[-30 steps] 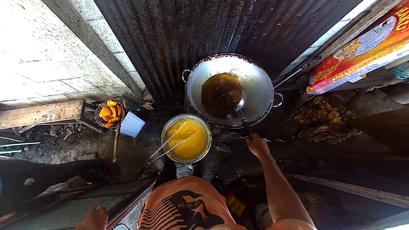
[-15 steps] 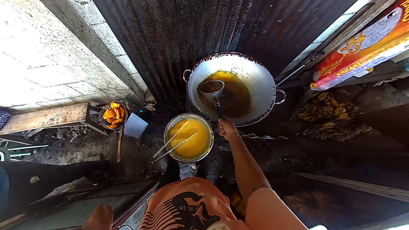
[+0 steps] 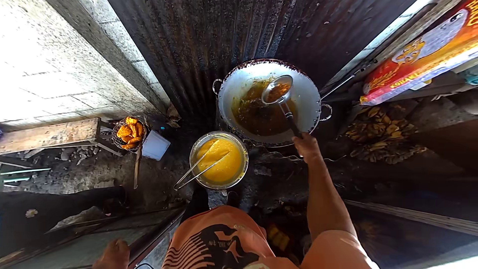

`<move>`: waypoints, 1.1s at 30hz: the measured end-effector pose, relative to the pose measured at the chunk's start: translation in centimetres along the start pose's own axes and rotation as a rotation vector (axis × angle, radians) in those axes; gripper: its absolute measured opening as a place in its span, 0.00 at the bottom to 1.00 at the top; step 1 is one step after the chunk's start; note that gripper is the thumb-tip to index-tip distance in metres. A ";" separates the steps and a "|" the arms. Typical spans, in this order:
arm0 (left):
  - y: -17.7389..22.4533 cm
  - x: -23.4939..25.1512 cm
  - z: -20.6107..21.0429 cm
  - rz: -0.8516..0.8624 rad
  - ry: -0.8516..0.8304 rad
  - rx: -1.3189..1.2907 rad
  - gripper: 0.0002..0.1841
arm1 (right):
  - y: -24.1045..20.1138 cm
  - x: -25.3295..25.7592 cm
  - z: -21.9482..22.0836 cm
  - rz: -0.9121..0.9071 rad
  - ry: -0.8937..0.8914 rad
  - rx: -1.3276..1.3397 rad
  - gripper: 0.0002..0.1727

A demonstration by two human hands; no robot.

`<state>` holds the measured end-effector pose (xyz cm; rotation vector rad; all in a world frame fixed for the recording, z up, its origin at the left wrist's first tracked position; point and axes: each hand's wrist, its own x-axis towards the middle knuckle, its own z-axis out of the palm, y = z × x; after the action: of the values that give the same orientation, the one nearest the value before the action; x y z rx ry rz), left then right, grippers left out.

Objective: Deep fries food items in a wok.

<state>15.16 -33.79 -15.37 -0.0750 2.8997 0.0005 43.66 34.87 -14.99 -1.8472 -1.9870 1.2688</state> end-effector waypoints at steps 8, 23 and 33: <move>0.2 0.1 -0.1 -0.003 0.006 0.018 0.22 | 2.1 -0.9 -2.6 0.089 0.063 -0.659 0.23; -0.3 0.5 0.4 0.002 0.007 0.039 0.22 | -0.3 -3.3 11.4 0.122 -0.269 0.179 0.22; 0.3 0.1 -0.2 -0.041 -0.009 0.028 0.23 | -5.4 -1.8 12.7 0.150 -0.306 0.785 0.07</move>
<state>15.02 -33.46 -15.20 -0.1286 2.8873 -0.0460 32.21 28.00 -18.76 -1.4681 -1.1559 2.0806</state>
